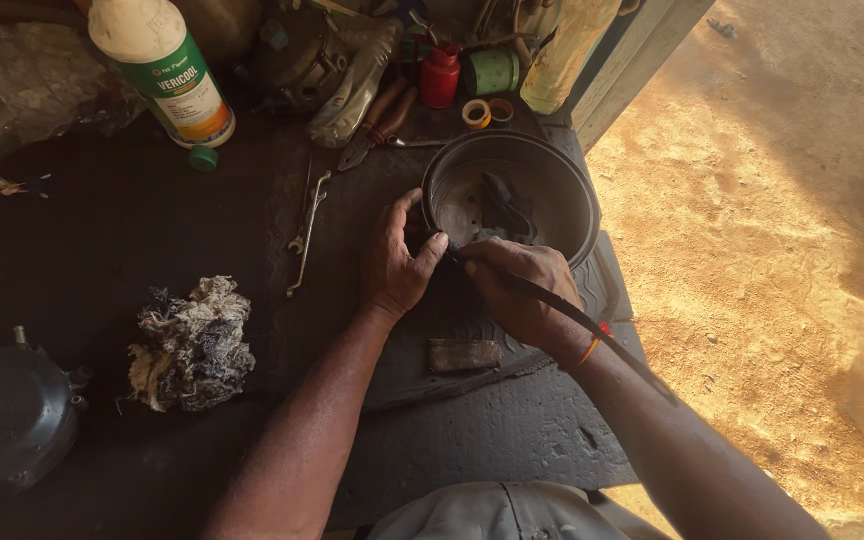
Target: The person cleans a brake drum by scraping the inner surface with a metal tool and wiping the interior with a cloth.
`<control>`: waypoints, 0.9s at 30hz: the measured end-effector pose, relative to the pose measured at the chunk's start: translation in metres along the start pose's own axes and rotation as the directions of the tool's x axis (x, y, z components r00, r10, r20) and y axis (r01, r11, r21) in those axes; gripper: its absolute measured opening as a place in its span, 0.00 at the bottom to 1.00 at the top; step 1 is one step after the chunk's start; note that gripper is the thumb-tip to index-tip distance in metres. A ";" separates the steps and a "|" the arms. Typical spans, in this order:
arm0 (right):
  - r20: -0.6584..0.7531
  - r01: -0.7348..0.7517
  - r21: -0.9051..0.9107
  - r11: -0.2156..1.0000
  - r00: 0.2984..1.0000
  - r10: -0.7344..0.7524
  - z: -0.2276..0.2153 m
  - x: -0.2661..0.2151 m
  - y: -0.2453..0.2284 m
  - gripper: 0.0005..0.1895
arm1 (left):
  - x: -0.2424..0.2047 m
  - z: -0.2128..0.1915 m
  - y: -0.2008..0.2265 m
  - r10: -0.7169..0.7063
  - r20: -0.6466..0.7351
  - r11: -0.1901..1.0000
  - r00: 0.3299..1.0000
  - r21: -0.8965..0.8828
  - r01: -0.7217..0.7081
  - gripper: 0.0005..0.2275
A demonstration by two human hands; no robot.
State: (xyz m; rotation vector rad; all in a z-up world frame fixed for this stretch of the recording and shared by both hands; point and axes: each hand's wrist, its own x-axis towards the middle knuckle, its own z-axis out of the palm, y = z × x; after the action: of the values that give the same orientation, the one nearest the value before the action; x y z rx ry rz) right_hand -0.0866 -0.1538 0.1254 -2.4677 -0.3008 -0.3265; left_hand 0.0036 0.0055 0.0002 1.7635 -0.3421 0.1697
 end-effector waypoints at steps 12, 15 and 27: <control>-0.139 0.139 -0.072 0.988 0.979 -0.148 0.036 0.025 0.007 0.08 | 0.000 -0.003 -0.004 0.068 -0.033 0.993 0.997 0.094 -0.065 0.26; -0.115 0.058 -0.108 0.993 0.991 -0.070 0.043 0.044 0.009 0.07 | 0.000 -0.003 -0.008 0.061 -0.028 0.997 0.998 0.044 -0.060 0.24; -0.071 0.036 -0.145 0.989 0.996 -0.047 0.061 0.086 0.010 0.12 | 0.001 -0.004 -0.002 0.096 -0.031 0.992 0.995 0.081 -0.093 0.16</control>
State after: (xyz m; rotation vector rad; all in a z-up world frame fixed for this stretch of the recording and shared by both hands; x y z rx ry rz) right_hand 0.0071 -0.1123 0.0987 -2.5861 -0.3073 -0.4714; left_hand 0.0057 0.0092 -0.0003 1.8216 -0.3985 0.2855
